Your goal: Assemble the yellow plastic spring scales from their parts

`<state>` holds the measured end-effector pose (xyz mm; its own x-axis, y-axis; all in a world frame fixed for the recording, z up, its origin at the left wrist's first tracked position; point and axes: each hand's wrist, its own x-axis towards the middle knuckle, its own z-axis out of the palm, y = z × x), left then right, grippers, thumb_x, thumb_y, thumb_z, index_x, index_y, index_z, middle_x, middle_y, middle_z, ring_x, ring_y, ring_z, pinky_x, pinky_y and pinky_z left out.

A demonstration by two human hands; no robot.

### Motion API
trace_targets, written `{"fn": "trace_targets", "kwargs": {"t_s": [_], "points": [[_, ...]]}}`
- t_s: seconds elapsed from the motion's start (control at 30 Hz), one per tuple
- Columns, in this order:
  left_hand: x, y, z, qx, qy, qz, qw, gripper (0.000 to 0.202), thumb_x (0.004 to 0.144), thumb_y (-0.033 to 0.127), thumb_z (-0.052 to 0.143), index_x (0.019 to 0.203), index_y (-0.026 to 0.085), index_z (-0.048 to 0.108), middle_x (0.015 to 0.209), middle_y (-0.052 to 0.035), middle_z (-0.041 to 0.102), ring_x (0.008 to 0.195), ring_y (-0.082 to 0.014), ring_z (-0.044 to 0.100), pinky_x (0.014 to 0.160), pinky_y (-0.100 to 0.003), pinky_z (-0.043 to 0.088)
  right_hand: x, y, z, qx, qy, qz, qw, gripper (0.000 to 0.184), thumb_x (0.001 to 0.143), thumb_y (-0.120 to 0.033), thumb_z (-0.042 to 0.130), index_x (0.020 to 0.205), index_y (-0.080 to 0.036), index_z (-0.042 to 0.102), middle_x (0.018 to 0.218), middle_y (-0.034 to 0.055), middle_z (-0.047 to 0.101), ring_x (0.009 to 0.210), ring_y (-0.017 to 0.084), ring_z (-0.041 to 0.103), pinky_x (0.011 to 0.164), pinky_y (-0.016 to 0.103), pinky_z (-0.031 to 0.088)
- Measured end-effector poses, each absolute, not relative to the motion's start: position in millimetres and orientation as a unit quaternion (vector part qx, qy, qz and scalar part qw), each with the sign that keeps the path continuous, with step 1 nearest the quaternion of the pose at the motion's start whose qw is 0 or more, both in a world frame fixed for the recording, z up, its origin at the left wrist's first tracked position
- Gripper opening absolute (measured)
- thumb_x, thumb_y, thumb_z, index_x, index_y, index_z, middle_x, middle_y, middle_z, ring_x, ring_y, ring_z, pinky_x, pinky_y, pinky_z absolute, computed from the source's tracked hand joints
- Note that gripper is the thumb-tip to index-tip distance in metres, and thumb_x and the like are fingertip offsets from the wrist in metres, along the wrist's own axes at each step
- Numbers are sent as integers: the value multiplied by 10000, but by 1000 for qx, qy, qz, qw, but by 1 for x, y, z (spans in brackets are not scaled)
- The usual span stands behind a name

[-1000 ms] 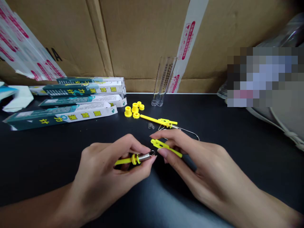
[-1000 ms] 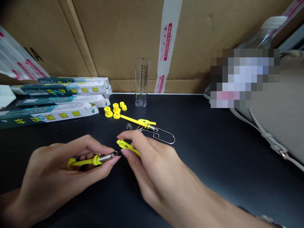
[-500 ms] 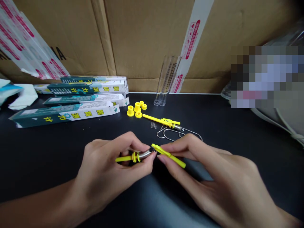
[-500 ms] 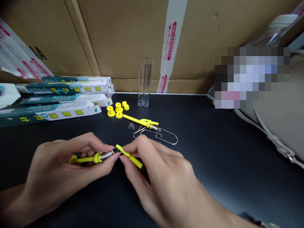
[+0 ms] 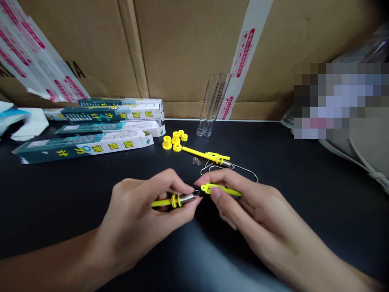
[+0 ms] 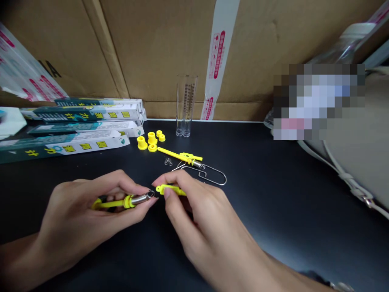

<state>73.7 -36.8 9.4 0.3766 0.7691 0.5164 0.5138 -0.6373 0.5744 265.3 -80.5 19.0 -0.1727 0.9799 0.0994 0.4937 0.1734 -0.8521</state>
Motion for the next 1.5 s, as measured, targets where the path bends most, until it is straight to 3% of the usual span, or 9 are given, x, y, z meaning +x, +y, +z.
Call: {"fn": "trace_targets", "kwargs": {"t_s": [0.13, 0.23, 0.37, 0.67, 0.77, 0.97, 1.13, 1.4, 1.5], "points": [[73, -36, 11, 825, 375, 388, 170, 120, 736, 134, 731, 733, 233, 663, 542, 140, 640, 419, -17, 552, 443, -101, 404, 263, -82, 20, -553, -679, 364, 317, 107, 981, -335, 545, 996, -274, 632, 645, -65, 557, 528, 99, 461, 472, 207, 354], [73, -36, 10, 832, 363, 383, 174, 115, 764, 136, 721, 753, 235, 664, 567, 140, 641, 433, -15, 549, 452, -112, 394, 262, -81, 21, -560, -683, 352, 310, 120, 962, -302, 564, 892, -263, 653, 591, -70, 476, 511, 99, 396, 461, 212, 318], [72, -37, 9, 841, 346, 383, 165, 95, 807, 171, 719, 766, 237, 664, 616, 133, 678, 460, -26, 579, 469, -134, 406, 262, -78, 23, -559, -695, 324, 315, 167, 956, -245, 547, 843, -249, 670, 639, -55, 543, 539, 103, 431, 488, 215, 347], [68, -37, 6, 861, 301, 383, 146, 113, 840, 152, 710, 831, 260, 679, 728, 120, 742, 540, -55, 657, 521, -154, 467, 265, -83, 24, -512, -755, 209, 353, 83, 902, -151, 600, 867, -199, 657, 706, -46, 600, 568, 77, 498, 543, 180, 408], [69, -37, 8, 855, 309, 385, 155, 95, 846, 170, 717, 839, 255, 674, 724, 129, 735, 530, -40, 645, 522, -140, 461, 264, -83, 25, -549, -714, 254, 352, 153, 919, -200, 568, 797, -215, 660, 645, -41, 569, 547, 101, 460, 504, 213, 376], [71, -38, 8, 848, 319, 390, 163, 113, 851, 171, 717, 866, 269, 664, 715, 144, 713, 505, -17, 603, 497, -106, 434, 260, -82, 26, -586, -614, 390, 357, 192, 904, -327, 561, 787, -235, 681, 731, 5, 644, 643, 152, 530, 527, 240, 399], [71, -38, 10, 851, 308, 396, 151, 104, 866, 172, 692, 831, 257, 643, 638, 145, 657, 466, -8, 560, 499, -85, 433, 257, -82, 26, -582, -581, 437, 364, 205, 897, -359, 565, 786, -223, 671, 751, 15, 635, 635, 147, 499, 535, 239, 402], [72, -38, 10, 863, 289, 402, 101, 127, 881, 147, 656, 856, 264, 616, 713, 139, 726, 508, -30, 642, 531, -108, 496, 253, -82, 33, -567, -542, 490, 380, 219, 901, -332, 572, 746, -190, 638, 597, -42, 412, 529, 99, 340, 446, 194, 310], [70, -39, 8, 870, 299, 387, 61, 123, 886, 157, 644, 885, 275, 612, 712, 130, 738, 503, -61, 661, 523, -164, 513, 254, -82, 32, -563, -538, 506, 371, 219, 925, -325, 568, 767, -188, 632, 592, -51, 405, 525, 91, 335, 451, 185, 304]]}}
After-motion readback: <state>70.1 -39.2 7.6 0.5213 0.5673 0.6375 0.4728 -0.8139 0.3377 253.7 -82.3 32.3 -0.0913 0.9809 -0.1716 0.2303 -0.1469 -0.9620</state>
